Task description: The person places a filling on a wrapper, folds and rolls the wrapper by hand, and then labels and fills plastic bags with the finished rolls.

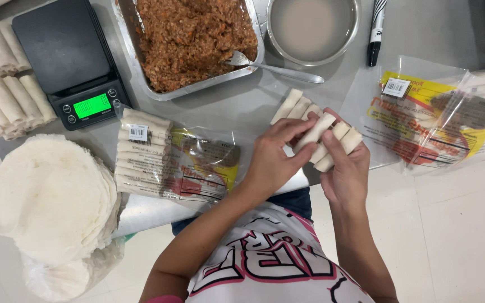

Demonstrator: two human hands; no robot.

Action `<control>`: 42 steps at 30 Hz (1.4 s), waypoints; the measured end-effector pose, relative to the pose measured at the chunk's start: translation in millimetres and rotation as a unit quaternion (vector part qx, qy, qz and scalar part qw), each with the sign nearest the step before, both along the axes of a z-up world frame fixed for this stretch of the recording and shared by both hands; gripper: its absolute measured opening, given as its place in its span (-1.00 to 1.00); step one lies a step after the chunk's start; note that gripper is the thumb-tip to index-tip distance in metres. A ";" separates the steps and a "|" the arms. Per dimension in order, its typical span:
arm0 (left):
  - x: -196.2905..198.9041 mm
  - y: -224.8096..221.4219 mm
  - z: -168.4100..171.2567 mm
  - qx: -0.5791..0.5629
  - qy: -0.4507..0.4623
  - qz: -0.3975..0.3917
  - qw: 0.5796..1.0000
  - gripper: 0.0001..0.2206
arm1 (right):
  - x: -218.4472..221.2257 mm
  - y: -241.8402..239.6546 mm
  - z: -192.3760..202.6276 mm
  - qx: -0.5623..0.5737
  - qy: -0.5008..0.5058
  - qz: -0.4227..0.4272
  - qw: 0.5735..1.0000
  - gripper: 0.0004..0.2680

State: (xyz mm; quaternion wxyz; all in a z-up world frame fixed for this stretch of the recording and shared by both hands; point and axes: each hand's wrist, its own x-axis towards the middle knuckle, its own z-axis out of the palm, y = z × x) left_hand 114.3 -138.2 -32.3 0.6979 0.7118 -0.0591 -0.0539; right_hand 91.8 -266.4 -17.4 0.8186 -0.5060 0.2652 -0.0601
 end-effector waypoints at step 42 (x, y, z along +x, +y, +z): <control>24.7 26.4 -23.1 0.104 -0.035 -0.016 0.994 -0.61 | 12.8 13.0 24.8 -0.028 0.040 -0.070 0.996 -0.80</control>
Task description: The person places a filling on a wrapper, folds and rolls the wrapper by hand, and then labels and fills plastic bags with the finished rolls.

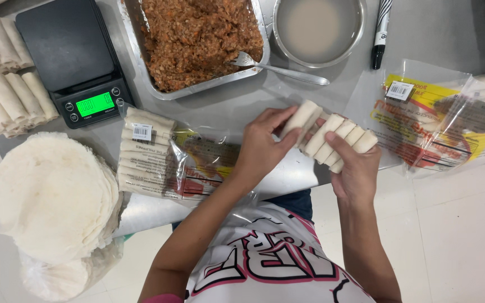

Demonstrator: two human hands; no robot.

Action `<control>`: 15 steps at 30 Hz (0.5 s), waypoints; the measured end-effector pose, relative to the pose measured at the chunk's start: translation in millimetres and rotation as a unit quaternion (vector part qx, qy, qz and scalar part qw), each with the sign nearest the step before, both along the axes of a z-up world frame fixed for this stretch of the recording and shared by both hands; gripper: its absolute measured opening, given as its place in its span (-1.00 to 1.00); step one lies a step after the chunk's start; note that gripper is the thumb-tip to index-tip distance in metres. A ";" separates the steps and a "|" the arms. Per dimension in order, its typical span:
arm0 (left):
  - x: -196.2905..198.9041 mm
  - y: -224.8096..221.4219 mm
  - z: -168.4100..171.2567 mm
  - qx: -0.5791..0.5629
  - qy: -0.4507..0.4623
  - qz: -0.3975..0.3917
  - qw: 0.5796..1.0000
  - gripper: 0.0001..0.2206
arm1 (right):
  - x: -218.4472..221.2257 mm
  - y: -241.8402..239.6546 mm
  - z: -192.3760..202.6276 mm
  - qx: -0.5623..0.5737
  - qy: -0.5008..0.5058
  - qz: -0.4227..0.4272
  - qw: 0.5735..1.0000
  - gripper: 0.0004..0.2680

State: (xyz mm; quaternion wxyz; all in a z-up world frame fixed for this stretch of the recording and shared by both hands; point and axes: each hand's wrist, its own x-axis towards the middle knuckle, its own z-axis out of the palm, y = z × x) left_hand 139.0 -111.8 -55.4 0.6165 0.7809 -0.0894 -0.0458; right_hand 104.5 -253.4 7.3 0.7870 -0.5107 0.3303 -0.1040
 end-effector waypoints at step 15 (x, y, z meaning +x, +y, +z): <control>-13.4 -25.0 -5.2 0.088 -0.113 -0.050 0.988 -0.72 | -21.6 -43.1 -33.0 -0.028 -0.008 0.018 0.999 -0.69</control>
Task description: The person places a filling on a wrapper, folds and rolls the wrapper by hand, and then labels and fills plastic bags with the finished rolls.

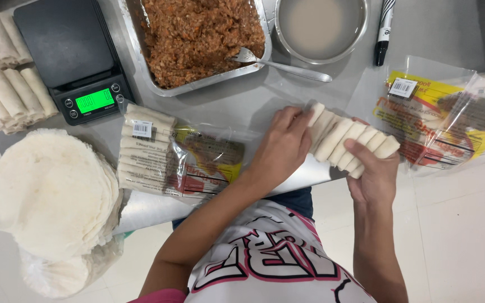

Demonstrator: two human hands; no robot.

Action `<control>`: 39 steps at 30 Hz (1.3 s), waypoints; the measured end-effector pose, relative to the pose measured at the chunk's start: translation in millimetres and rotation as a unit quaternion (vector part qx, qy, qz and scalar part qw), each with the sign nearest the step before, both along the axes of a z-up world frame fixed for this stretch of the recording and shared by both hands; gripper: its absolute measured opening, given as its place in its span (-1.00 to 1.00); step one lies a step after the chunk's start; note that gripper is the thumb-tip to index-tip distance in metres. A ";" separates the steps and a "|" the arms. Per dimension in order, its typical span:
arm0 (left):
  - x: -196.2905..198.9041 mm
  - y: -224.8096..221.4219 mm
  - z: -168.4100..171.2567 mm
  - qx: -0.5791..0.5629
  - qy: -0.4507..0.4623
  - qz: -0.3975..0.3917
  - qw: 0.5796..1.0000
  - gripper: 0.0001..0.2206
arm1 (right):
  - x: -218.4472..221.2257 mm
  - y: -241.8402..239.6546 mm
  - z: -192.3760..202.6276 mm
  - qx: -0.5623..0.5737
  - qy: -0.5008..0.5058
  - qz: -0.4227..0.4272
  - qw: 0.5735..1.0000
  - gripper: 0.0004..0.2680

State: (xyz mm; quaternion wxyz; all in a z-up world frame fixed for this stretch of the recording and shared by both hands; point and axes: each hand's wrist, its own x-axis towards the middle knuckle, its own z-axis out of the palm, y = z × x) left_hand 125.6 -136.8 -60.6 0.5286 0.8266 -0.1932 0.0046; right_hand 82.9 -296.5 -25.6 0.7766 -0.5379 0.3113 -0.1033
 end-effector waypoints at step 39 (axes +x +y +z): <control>-36.5 4.5 46.9 -0.380 0.133 0.178 0.898 -0.56 | -19.0 66.4 38.8 -0.190 -0.139 0.130 0.963 -0.55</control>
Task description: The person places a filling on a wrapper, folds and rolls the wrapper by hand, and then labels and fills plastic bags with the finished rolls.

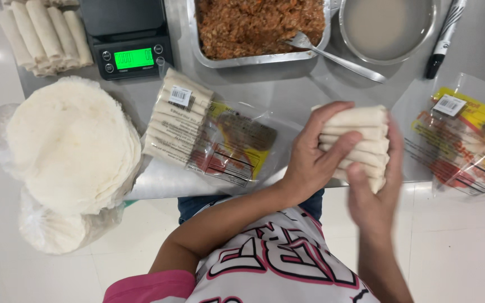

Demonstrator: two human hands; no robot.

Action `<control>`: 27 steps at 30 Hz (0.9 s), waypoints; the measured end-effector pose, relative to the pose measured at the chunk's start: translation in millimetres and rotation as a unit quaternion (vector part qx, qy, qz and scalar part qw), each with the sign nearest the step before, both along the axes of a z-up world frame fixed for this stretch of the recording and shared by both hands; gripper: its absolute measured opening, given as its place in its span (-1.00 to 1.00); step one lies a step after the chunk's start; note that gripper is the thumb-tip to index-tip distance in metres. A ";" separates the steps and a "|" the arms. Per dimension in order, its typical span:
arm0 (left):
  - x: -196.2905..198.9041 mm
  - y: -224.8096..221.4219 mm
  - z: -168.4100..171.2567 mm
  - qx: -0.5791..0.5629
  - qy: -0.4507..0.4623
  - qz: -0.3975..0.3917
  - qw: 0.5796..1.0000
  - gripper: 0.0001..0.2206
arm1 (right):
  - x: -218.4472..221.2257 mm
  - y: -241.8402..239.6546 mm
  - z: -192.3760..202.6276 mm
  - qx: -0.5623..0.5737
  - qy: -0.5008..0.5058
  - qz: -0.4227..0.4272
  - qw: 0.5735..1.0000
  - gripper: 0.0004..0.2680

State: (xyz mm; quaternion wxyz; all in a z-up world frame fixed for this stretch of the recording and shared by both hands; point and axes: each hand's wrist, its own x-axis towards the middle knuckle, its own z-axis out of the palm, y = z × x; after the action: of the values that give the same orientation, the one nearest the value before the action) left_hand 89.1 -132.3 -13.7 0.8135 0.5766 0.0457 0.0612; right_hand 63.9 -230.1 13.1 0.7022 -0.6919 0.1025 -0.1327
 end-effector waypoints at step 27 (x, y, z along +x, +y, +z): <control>-107.0 98.3 -5.4 0.599 -0.212 -0.024 0.772 -0.91 | -50.6 -39.7 -65.4 0.276 0.349 0.239 0.863 -0.43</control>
State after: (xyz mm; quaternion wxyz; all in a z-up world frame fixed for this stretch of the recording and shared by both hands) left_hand -18.0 -34.0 -19.1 0.2939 0.9203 -0.1876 0.1775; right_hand 13.3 -269.8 -52.3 0.7929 -0.4740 0.2055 0.3231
